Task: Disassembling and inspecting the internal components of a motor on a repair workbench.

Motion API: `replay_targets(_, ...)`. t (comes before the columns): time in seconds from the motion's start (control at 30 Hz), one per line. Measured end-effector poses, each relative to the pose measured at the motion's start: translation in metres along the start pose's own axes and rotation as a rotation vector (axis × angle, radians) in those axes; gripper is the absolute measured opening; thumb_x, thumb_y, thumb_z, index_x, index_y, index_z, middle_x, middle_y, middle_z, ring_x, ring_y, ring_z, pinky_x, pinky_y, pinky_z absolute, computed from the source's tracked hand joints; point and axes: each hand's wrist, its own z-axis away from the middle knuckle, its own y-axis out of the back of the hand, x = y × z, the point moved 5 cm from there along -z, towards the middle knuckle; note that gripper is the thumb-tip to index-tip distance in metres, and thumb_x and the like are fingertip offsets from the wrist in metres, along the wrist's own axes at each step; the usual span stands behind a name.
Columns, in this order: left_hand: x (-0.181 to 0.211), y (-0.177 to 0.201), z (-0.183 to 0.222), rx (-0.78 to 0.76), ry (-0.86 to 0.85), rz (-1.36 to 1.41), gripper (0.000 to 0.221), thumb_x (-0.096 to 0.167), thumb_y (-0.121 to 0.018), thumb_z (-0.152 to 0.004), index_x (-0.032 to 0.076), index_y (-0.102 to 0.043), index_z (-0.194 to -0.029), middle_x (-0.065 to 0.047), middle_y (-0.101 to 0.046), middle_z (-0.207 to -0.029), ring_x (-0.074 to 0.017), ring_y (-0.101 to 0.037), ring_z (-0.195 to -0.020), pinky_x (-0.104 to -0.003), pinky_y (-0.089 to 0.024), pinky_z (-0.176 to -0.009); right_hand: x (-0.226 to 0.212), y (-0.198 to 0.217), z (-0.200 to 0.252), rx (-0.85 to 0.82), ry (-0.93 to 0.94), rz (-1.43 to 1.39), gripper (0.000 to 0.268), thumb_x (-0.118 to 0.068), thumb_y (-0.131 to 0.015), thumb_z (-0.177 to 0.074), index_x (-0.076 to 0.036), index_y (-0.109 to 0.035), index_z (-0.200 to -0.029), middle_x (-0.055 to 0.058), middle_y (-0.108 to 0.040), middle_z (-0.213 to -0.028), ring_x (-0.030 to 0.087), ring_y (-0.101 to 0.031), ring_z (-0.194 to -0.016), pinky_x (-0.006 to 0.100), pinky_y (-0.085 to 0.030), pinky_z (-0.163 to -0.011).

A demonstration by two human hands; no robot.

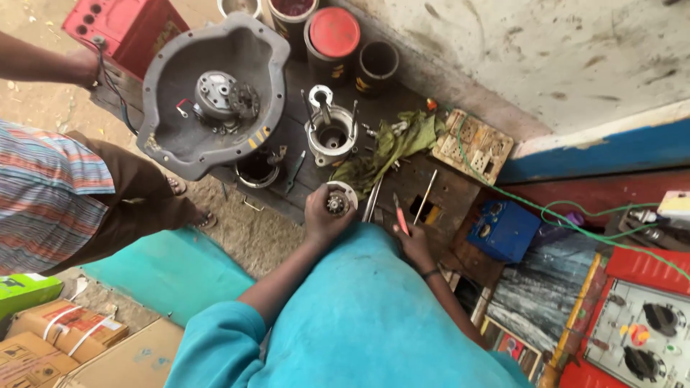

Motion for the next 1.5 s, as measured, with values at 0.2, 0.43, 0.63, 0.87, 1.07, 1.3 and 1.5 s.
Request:
replay_targets(0.2, 0.008, 0.004, -0.003, 0.009, -0.02, -0.018, 0.039, 0.022, -0.085, -0.07, 0.011, -0.065, -0.102, -0.01, -0.07, -0.099, -0.0326, -0.068, -0.096, -0.042, -0.05, -0.087, -0.054, -0.002, 0.007, 0.089, 0.588, 0.499, 0.034, -0.013, -0.086, -0.073, 0.003, -0.072, -0.1, 0.018, -0.063, -0.097, 0.033, -0.063, -0.089, 0.042, -0.052, -0.077)
replay_targets(0.43, 0.007, 0.005, -0.005, 0.047, -0.027, -0.012, 0.039, 0.02, -0.084, -0.068, 0.011, -0.065, -0.101, -0.01, -0.071, -0.098, -0.0318, -0.068, -0.096, -0.042, -0.05, -0.085, -0.055, 0.009, 0.012, 0.092, 0.528, 0.425, 0.025, -0.009, -0.086, -0.07, -0.004, -0.077, -0.093, 0.014, -0.071, -0.102, 0.028, -0.069, -0.094, 0.038, -0.057, -0.079)
replay_targets(0.63, 0.005, 0.003, -0.003, -0.004, 0.085, 0.002, 0.042, 0.022, -0.086, -0.068, 0.009, -0.064, -0.102, -0.01, -0.07, -0.097, -0.0318, -0.068, -0.094, -0.042, -0.05, -0.084, -0.011, 0.021, -0.025, 0.107, 0.32, 0.112, 0.015, -0.014, -0.071, -0.097, -0.003, -0.07, -0.088, 0.008, -0.071, -0.075, 0.016, -0.068, -0.067, 0.031, -0.054, -0.062)
replay_targets(0.87, 0.016, 0.004, 0.002, 0.081, 0.041, -0.006, 0.038, 0.018, -0.084, -0.07, 0.009, -0.065, -0.102, -0.011, -0.071, -0.099, -0.0326, -0.069, -0.096, -0.043, -0.052, -0.084, -0.093, 0.036, -0.092, 0.211, 0.253, 0.092, 0.007, -0.013, -0.072, -0.097, -0.006, -0.071, -0.098, 0.006, -0.069, -0.074, 0.013, -0.062, -0.058, 0.029, -0.048, -0.051)
replay_targets(1.07, 0.021, 0.01, -0.005, -0.01, 0.036, 0.015, 0.05, 0.021, -0.086, -0.072, 0.01, -0.061, -0.114, -0.01, -0.069, -0.107, -0.0324, -0.068, -0.104, -0.043, -0.05, -0.091, -0.176, 0.0, -0.105, 0.154, 0.646, 0.519, 0.04, -0.018, -0.081, -0.073, -0.006, -0.07, -0.11, 0.012, -0.076, -0.084, 0.025, -0.074, -0.074, 0.04, -0.058, -0.068)
replay_targets(1.3, 0.013, 0.016, -0.002, -0.104, 0.09, -0.009, 0.062, 0.022, -0.084, -0.07, 0.01, -0.056, -0.125, -0.012, -0.063, -0.117, -0.0341, -0.059, -0.117, -0.048, -0.043, -0.097, -0.181, -0.017, -0.1, 0.281, 0.543, 0.805, 0.033, -0.031, -0.077, -0.085, -0.008, -0.075, -0.109, 0.021, -0.074, -0.095, 0.042, -0.07, -0.09, 0.053, -0.055, -0.077)
replay_targets(1.5, 0.009, 0.007, 0.004, -0.144, 0.005, -0.01, 0.057, 0.02, -0.084, -0.073, 0.009, -0.056, -0.12, -0.014, -0.06, -0.111, -0.0376, -0.058, -0.112, -0.049, -0.044, -0.092, -0.163, 0.015, -0.067, 0.313, 0.563, 0.721, 0.023, -0.027, -0.074, -0.091, -0.008, -0.078, -0.104, 0.022, -0.074, -0.095, 0.039, -0.071, -0.091, 0.049, -0.057, -0.081)
